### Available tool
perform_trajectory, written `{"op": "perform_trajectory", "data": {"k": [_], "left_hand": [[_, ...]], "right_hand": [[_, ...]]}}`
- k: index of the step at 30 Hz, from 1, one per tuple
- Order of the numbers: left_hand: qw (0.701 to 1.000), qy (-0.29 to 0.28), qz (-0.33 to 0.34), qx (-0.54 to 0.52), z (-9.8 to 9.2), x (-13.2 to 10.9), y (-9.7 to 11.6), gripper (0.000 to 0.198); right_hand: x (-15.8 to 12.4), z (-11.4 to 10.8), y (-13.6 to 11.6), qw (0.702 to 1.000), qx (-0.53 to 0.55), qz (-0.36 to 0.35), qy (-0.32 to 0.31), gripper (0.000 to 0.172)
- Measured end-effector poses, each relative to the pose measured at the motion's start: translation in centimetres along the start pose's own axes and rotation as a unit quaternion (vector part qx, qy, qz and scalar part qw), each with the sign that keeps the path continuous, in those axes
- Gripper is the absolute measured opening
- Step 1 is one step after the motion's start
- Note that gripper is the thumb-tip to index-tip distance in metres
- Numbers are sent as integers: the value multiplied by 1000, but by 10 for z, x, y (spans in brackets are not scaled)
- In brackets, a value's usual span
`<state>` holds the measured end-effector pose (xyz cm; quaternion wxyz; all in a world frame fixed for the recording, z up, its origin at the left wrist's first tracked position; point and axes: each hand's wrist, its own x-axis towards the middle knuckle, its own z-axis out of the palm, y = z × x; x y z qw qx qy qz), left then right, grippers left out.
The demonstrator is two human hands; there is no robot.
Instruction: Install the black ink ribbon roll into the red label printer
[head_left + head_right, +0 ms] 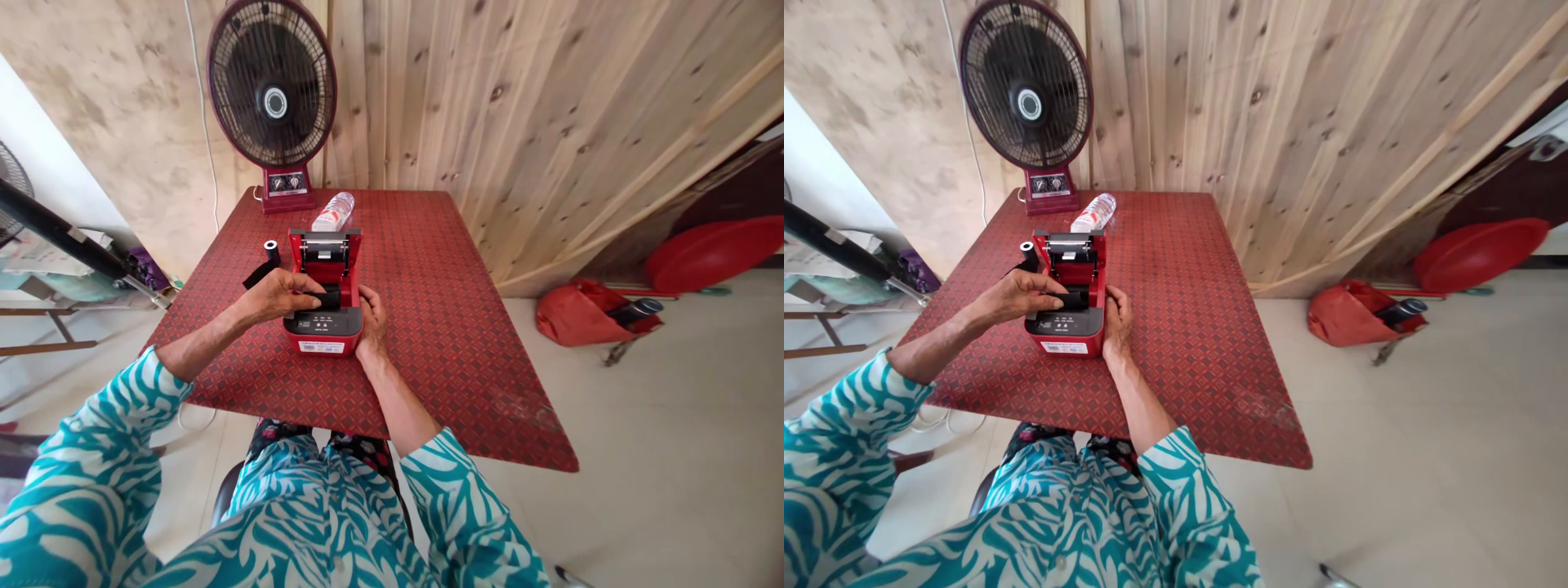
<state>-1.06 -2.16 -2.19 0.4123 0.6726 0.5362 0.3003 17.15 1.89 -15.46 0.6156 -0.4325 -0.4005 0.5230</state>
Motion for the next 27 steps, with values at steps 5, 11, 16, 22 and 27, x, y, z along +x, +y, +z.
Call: {"op": "perform_trajectory", "data": {"k": [5, 11, 16, 22, 27], "left_hand": [[984, 38, 127, 115, 5, -2, 2, 14], [924, 74, 245, 284, 9, -17, 11, 11], [901, 93, 262, 333, 14, -39, 13, 19], [873, 120, 295, 369, 25, -55, 12, 20], [861, 131, 293, 394, 32, -61, 9, 21]], "right_hand": [[-1, 2, -1, 1000, 8, 0, 5, 32], [-2, 3, -4, 1000, 10, 6, 6, 34], [-4, 4, -8, 1000, 21, 16, 14, 37], [-2, 2, -5, 1000, 12, 3, 2, 34], [0, 2, -12, 999, 23, 23, -12, 35]]}}
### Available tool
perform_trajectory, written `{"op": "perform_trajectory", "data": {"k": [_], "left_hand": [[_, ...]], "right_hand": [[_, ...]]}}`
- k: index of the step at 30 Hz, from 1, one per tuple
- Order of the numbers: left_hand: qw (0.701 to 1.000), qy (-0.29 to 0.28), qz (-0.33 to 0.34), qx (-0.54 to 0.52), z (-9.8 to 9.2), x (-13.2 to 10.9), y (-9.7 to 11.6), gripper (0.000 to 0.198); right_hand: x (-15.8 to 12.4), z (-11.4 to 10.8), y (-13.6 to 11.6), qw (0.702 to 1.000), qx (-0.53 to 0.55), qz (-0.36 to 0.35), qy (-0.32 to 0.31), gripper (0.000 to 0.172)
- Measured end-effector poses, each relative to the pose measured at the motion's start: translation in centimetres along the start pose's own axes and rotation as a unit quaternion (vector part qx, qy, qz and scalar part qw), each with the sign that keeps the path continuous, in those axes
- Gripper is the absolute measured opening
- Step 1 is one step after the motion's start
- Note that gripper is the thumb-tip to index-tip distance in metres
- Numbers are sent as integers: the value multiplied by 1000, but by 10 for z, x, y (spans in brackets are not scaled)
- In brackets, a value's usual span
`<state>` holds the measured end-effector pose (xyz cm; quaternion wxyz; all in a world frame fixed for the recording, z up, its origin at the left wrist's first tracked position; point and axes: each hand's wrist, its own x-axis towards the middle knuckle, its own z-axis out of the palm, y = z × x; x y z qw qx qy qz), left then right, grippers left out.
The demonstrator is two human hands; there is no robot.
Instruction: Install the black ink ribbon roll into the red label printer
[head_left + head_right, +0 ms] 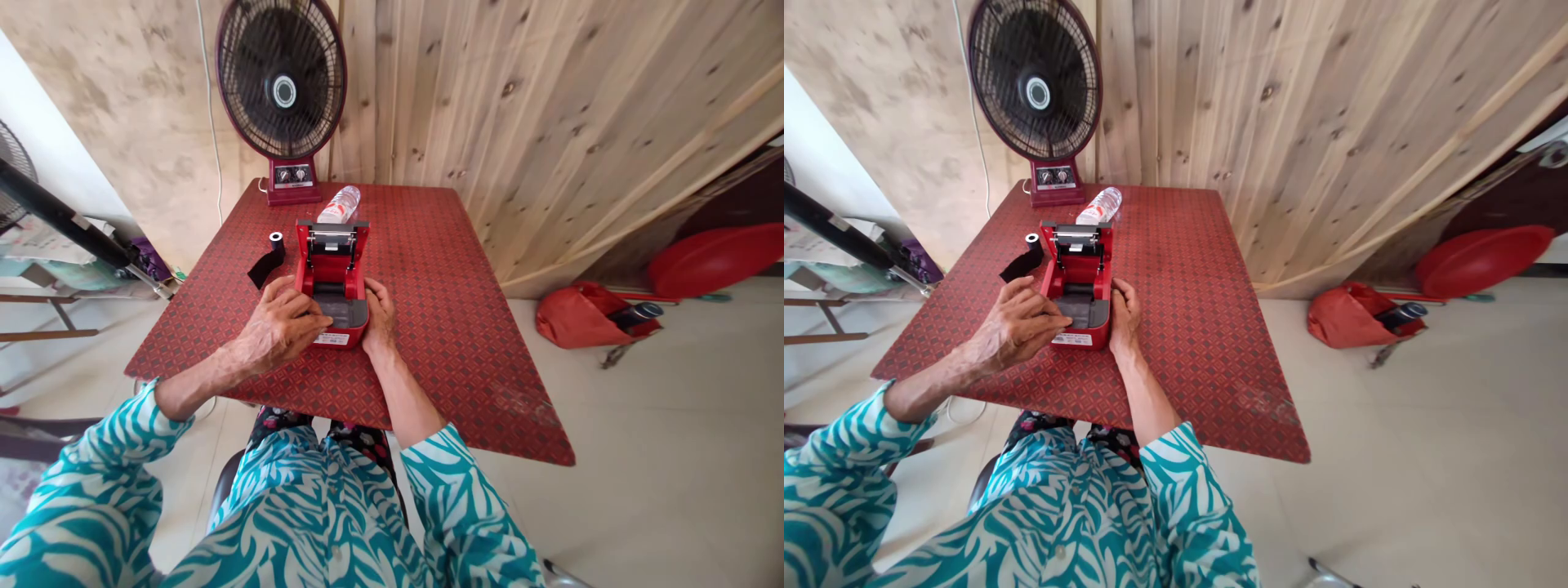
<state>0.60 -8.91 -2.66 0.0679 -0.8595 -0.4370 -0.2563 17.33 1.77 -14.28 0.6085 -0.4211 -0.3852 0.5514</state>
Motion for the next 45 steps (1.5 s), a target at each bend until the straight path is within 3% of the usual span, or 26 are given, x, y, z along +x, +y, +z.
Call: {"op": "perform_trajectory", "data": {"k": [3, 5, 7, 9, 12, 14, 17, 20, 25, 31, 36, 41, 43, 45], "left_hand": [[1000, 4, 0, 19, 2, -4, 4, 22], [1000, 4, 0, 23, 3, -7, 6, 23], [1000, 8, -1, 17, 5, -9, 8, 25], [1000, 18, -1, 2, 7, -12, 8, 25], [999, 33, -2, -39, 7, -19, 4, 22], [996, 61, -31, -64, 5, -25, -3, 21], [976, 143, -146, -77, -1, -30, -23, 28], [955, 168, -219, -105, -3, -23, -45, 43], [950, 145, -211, -180, 12, 18, -78, 64], [904, 99, -273, -313, 18, 51, -91, 70], [891, 108, -258, -358, 12, 37, -80, 69], [885, 89, -255, -379, 27, 8, -67, 64], [894, 101, -250, -358, 34, 2, -65, 56], [897, 114, -246, -348, 40, 1, -64, 52]], "right_hand": [[-12, -2, -23, 999, -18, -40, 6, 35], [-28, -6, -45, 985, -95, -143, -7, 31], [-47, -11, -64, 938, -197, -278, -64, 29], [-65, -15, -75, 863, -300, -386, -126, 27], [-82, -21, -73, 761, -415, -467, -176, 28], [-86, -23, -65, 722, -449, -497, -171, 33], [-87, -24, -54, 696, -454, -537, -143, 37], [-86, -23, -49, 695, -441, -554, -126, 39], [-86, -21, -49, 695, -440, -558, -115, 39], [-87, -22, -50, 692, -442, -560, -114, 36], [-87, -22, -45, 708, -431, -547, -115, 44], [-91, -24, -43, 723, -422, -533, -121, 43], [-89, -24, -47, 755, -397, -507, -128, 38], [-79, -23, -54, 819, -341, -446, -120, 32]]}}
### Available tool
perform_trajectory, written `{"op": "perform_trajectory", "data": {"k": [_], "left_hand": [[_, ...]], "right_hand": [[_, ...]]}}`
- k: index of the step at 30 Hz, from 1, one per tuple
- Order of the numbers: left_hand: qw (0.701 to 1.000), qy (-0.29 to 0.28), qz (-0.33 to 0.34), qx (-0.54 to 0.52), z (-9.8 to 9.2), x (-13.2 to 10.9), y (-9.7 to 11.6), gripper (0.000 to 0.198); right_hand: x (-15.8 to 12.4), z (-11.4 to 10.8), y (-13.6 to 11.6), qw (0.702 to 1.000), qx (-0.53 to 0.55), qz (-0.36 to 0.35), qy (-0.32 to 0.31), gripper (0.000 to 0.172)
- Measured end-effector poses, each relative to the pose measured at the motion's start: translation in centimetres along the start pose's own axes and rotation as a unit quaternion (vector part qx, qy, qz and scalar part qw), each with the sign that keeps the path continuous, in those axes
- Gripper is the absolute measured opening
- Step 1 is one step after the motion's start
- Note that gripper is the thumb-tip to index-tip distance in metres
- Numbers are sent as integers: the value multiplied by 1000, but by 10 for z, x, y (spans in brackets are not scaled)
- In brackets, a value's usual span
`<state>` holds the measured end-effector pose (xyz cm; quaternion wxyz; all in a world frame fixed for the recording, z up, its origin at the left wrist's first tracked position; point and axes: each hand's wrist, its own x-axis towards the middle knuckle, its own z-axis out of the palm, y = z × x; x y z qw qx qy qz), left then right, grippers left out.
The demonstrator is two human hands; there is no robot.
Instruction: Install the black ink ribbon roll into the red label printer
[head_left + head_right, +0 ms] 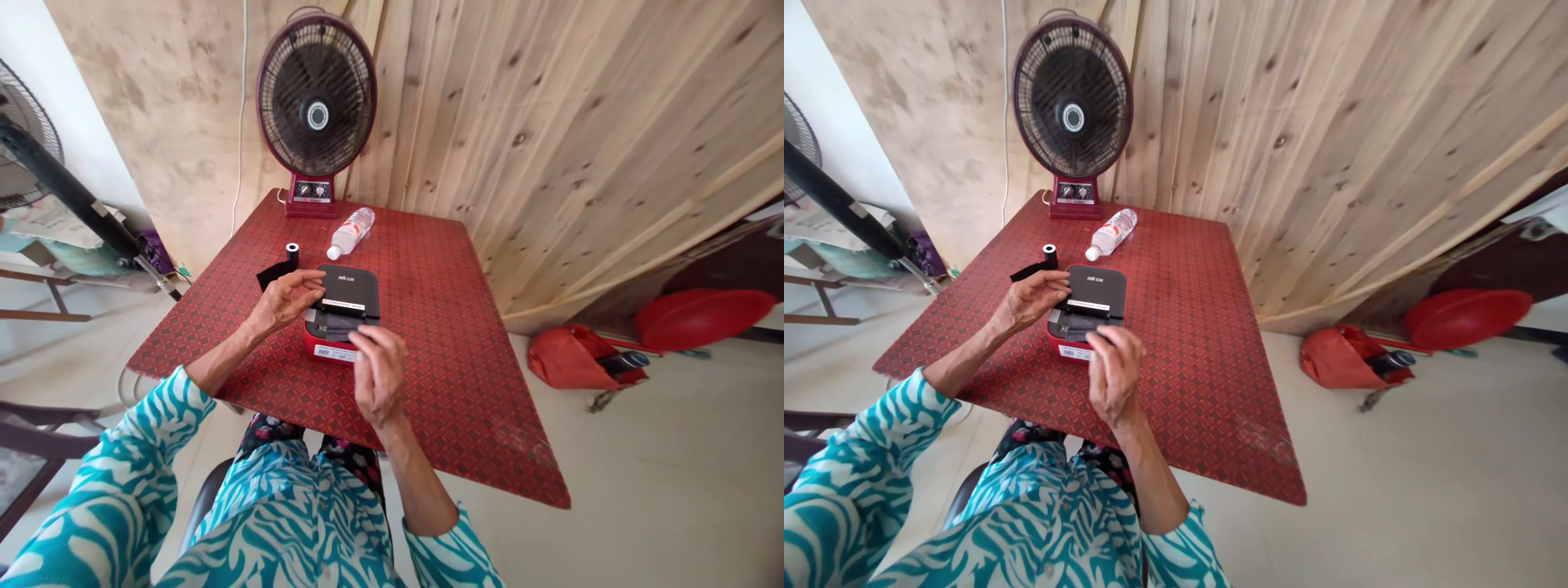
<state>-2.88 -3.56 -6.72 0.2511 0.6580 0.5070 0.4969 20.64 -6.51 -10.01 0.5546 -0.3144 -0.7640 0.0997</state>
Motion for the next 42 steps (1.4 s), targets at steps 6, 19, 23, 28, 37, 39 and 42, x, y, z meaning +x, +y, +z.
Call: {"op": "perform_trajectory", "data": {"k": [6, 19, 23, 28, 37, 39, 42], "left_hand": [[997, 63, -27, -45, 13, 2, -7, 55], [955, 62, -135, -258, 29, -6, -21, 75], [935, 65, -144, -316, 35, -11, -22, 75], [910, 46, -164, -379, 35, -22, -18, 67], [910, 42, -140, -387, 33, -23, -19, 82], [913, 52, -141, -379, 34, -23, -21, 87], [915, 52, -147, -372, 36, -24, -24, 90]], "right_hand": [[49, 17, 40, 889, 262, 369, 72, 36], [56, 28, 48, 845, 324, 422, 52, 46], [55, 26, 50, 848, 318, 424, 16, 47], [53, 26, 49, 843, 320, 433, 24, 47], [47, 33, 48, 830, 332, 443, 76, 47], [44, 36, 49, 828, 337, 441, 78, 48], [40, 39, 50, 841, 317, 431, 84, 46]]}}
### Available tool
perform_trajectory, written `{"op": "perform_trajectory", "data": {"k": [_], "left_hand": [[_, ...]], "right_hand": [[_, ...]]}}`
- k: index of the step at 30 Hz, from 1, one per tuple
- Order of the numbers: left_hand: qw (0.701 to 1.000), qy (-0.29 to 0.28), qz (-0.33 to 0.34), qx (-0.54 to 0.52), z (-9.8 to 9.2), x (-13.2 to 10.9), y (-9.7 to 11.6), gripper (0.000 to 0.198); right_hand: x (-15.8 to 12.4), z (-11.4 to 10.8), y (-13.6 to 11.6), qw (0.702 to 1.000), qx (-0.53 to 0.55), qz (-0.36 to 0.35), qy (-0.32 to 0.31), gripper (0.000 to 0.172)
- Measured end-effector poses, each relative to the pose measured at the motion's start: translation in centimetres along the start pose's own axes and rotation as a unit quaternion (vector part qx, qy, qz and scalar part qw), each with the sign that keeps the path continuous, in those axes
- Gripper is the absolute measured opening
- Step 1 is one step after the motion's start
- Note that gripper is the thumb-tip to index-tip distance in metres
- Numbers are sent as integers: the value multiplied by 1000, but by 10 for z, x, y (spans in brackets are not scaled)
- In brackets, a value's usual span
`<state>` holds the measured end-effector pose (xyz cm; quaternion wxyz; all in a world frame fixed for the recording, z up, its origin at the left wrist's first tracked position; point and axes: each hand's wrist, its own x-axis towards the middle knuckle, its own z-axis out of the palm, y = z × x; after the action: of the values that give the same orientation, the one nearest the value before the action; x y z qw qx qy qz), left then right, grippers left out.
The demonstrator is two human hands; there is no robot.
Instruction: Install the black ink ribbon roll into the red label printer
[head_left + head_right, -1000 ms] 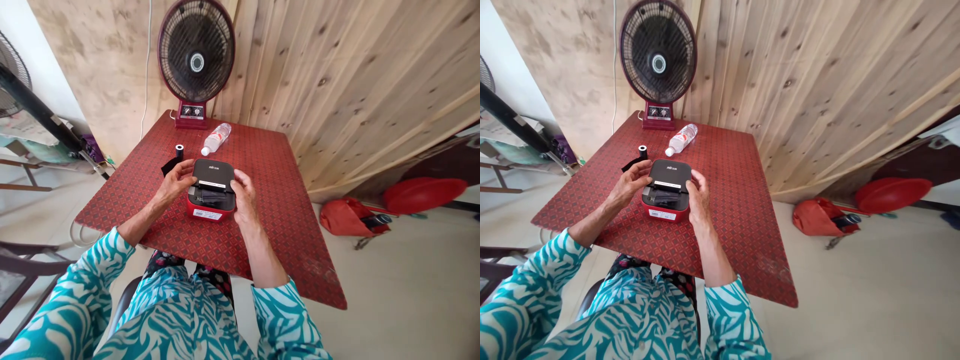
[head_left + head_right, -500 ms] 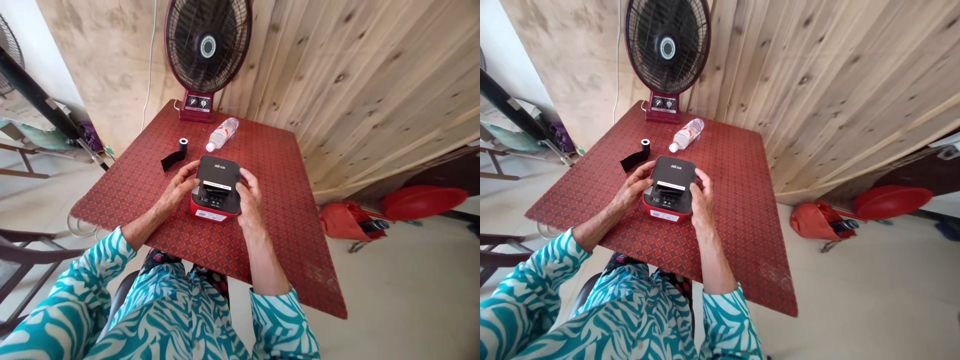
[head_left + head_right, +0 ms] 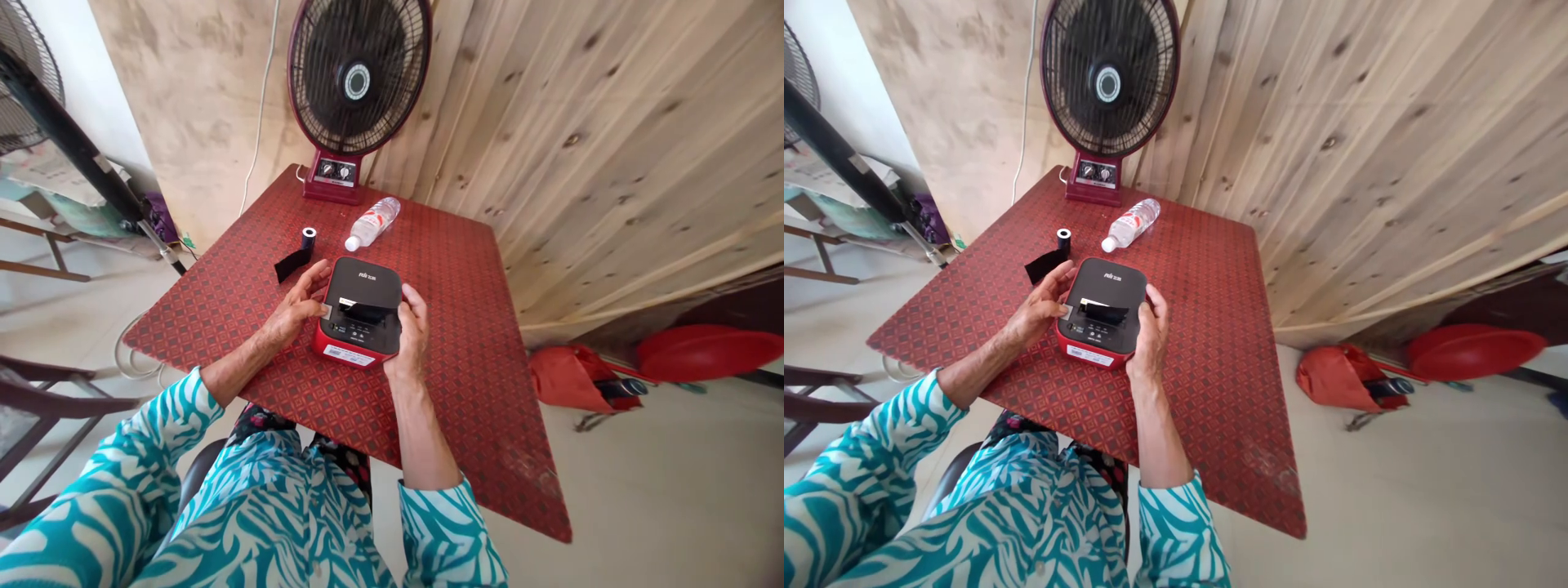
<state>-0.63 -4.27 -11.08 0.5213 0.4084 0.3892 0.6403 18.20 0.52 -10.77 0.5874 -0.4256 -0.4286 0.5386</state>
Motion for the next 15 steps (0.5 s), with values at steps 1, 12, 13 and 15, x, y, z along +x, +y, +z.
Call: {"op": "perform_trajectory", "data": {"k": [1, 12, 13, 15], "left_hand": [[1000, -3, 1, 1, 0, 0, -1, 90], [998, -34, 47, 18, -8, 0, -10, 88], [998, -33, 50, 22, -9, 0, -12, 87], [998, -31, 53, 24, -9, 0, -13, 85]], "right_hand": [[-1, 0, 1, 1000, -9, -13, 7, 46], [-5, 6, 2, 998, 35, -31, 45, 51], [-5, 7, 1, 998, 35, -29, 48, 51], [-6, 6, 2, 998, 27, -30, 51, 51]]}}
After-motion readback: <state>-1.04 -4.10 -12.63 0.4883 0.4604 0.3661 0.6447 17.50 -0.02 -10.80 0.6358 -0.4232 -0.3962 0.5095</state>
